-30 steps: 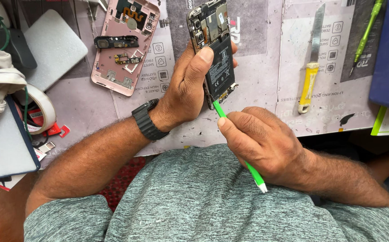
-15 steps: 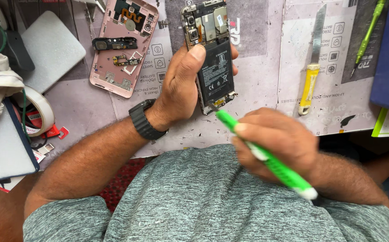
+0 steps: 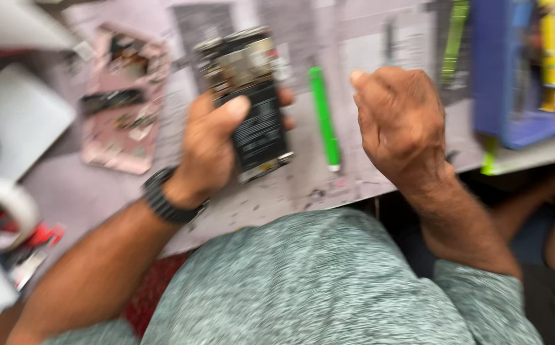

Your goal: The person is repairing a disassembled smartphone. They handle a small circuit board and then use a yellow-handled spudger and a green plastic tool to pry and adjust components around the battery and motherboard area. The person works on the device's internal assembly, manipulating connectors and parts with precision tools.

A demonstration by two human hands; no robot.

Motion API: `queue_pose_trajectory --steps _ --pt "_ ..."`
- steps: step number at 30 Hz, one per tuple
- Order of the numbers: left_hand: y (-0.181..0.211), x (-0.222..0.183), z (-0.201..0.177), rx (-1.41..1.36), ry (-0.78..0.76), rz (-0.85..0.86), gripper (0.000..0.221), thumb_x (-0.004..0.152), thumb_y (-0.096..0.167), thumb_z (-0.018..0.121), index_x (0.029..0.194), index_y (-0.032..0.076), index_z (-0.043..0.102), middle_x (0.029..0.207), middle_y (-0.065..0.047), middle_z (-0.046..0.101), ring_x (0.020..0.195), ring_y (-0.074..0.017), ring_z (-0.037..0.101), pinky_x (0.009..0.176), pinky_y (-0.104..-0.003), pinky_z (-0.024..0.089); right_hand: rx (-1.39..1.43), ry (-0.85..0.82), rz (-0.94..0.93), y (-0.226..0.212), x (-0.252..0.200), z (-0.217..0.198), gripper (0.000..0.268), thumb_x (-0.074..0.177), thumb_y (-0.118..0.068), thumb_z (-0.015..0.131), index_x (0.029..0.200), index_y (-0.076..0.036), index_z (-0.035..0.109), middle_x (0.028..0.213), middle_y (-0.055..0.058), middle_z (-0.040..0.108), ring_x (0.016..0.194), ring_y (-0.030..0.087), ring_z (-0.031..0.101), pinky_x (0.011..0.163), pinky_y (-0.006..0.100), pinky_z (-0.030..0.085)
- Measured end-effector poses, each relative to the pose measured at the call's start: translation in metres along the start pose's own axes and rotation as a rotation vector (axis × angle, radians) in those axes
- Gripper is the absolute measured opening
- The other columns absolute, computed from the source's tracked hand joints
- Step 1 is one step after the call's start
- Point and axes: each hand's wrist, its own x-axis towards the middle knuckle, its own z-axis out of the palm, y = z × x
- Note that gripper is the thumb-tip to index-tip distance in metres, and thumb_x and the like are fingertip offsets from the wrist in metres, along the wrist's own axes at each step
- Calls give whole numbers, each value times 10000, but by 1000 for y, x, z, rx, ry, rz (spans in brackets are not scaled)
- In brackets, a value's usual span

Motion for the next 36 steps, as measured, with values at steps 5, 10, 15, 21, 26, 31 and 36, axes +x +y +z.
queue_pose_trajectory --steps 5,10,15,21,26,31,36 --pt "2 2 7 22 52 -10 417 1063 147 513 1424 -62 495 1287 -223 675 1087 -299 738 880 -432 683 50 -232 406 17 -12 -10 385 976 -189 765 1266 -43 558 1025 170 662 841 318 695 667 436 583" --pt "-2 1 8 15 74 -1 404 1058 132 514 1414 -60 511 1307 -214 659 1071 -293 734 866 -428 683 -121 -162 341 7 -13 -5 431 994 -132 756 1364 -72 543 1070 185 667 806 348 695 684 479 575" --pt "-1 1 7 8 89 -7 408 1043 124 519 1399 -75 505 1281 -228 652 1064 -312 729 864 -439 670 -210 -189 325 15 -10 -2 443 954 -148 730 1364 -68 581 1019 192 671 792 343 692 640 476 563" --pt "6 4 25 61 112 -8 434 1012 140 508 1362 -116 497 1250 -273 652 1037 -359 725 867 -464 658 223 -77 372 29 -16 -16 199 944 -33 614 1110 -61 719 901 152 736 742 265 723 656 397 608" --pt "6 5 28 61 147 -10 441 1005 149 501 1364 -108 494 1242 -265 657 1023 -355 730 863 -460 657 494 40 150 40 -8 -39 252 919 50 638 1155 -24 686 1032 154 768 911 229 784 804 309 668" --pt "3 3 10 -34 63 -28 424 1028 140 530 1395 -71 497 1271 -219 651 1064 -320 728 892 -450 661 421 323 18 31 -10 -29 273 852 -17 865 1017 45 657 978 158 767 808 204 746 699 322 613" --pt "2 5 -1 -48 42 -12 421 1063 163 532 1416 -64 501 1280 -216 665 1074 -302 738 892 -437 679 950 332 423 -1 -30 -26 286 919 -136 768 1098 -33 570 994 147 761 745 136 717 572 215 550"
